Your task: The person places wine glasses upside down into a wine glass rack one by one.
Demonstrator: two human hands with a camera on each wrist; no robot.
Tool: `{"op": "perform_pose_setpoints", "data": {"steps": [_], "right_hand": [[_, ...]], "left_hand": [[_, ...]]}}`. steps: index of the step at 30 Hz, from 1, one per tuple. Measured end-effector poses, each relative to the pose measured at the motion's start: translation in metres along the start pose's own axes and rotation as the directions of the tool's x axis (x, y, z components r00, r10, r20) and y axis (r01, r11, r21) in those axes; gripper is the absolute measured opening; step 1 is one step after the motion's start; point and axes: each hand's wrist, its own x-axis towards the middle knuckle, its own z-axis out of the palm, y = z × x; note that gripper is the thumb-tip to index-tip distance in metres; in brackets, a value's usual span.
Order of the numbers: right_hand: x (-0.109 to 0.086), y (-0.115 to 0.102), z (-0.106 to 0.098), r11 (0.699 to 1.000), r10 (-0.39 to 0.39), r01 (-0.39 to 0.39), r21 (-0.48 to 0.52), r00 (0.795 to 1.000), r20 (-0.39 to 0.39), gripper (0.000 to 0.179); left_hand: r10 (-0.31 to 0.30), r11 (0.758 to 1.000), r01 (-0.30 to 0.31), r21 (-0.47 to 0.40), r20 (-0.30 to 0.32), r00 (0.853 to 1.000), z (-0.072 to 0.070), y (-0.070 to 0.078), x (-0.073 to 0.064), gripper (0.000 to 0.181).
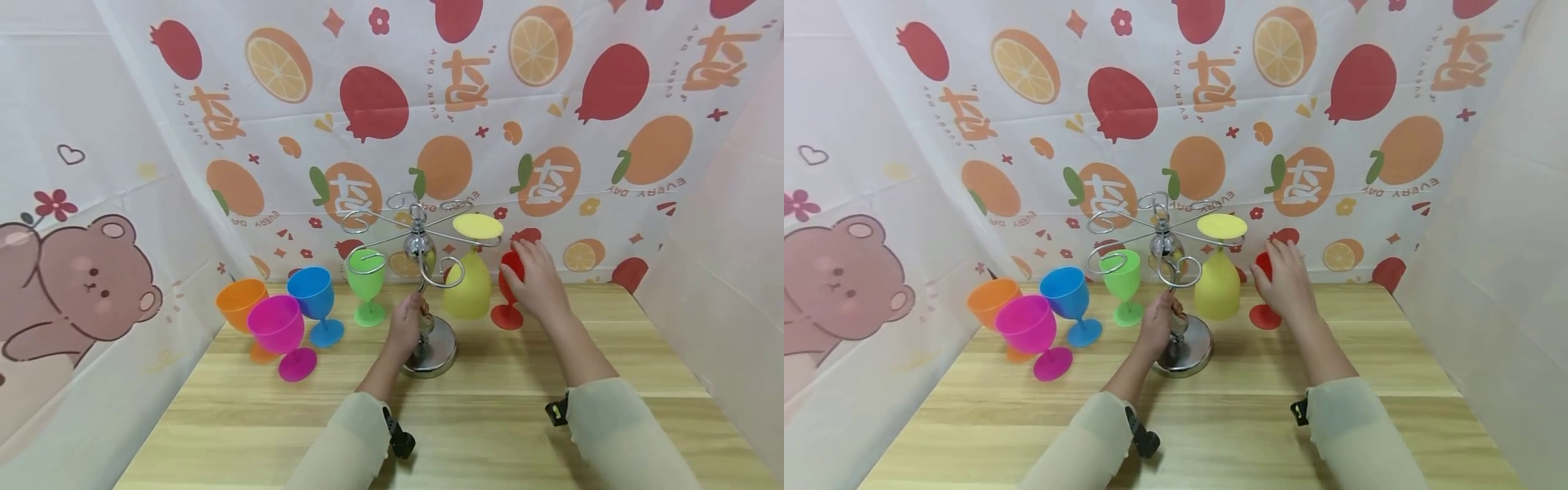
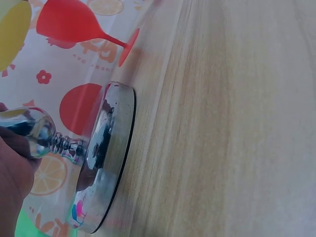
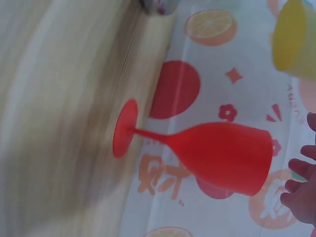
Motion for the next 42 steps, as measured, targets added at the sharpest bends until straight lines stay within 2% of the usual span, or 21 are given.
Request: {"op": "perform_pose_setpoints", "data": {"steps": [3, 10, 16, 18, 22, 29, 33, 42], "right_hand": [[0.012, 0.004, 0.002, 0.994, -0.006, 0.013, -0.105, 0.998, 0.067, 0.066], [0.033, 0.013, 0.01, 0.972, 0.016, 0.032, -0.235, 0.98, 0.199, 0.069], [0.036, 0.019, 0.019, 0.96, 0.136, -0.042, -0.276, 0.934, 0.33, 0.077], [0.035, 0.02, 0.021, 0.956, 0.153, -0.056, -0.287, 0.932, 0.328, 0.078], [0.035, 0.02, 0.025, 0.954, 0.145, -0.055, -0.293, 0.945, 0.295, 0.076], [0.037, 0.017, 0.031, 0.946, 0.15, -0.06, -0.319, 0.953, 0.265, 0.072], [0.037, 0.014, 0.033, 0.94, 0.154, -0.061, -0.336, 0.954, 0.257, 0.071], [0.035, 0.017, 0.032, 0.929, 0.16, -0.059, -0.364, 0.954, 0.254, 0.071]], "left_hand": [[0.004, 1.0, -0.004, -0.005, 0.0, 1.0, 0.002, -0.002, 0.0, 0.043], [-0.035, 0.999, 0.035, -0.005, -0.018, 0.999, 0.009, -0.034, 0.01, 0.045], [-0.037, 0.999, 0.037, 0.009, -0.034, 0.999, 0.012, -0.038, 0.009, 0.053], [-0.043, 0.999, 0.043, 0.021, -0.036, 0.998, 0.012, -0.037, 0.009, 0.059], [-0.05, 0.998, 0.051, 0.046, -0.037, 0.998, 0.011, -0.037, 0.009, 0.064], [-0.083, 0.997, 0.083, 0.006, 0.025, 0.996, -0.001, 0.0, 0.005, 0.045], [-0.065, 0.998, 0.065, -0.009, 0.023, 0.998, -0.002, 0.0, 0.005, 0.045], [-0.091, 0.996, 0.091, 0.003, 0.035, 0.995, 0.0, 0.002, 0.005, 0.047]]}}
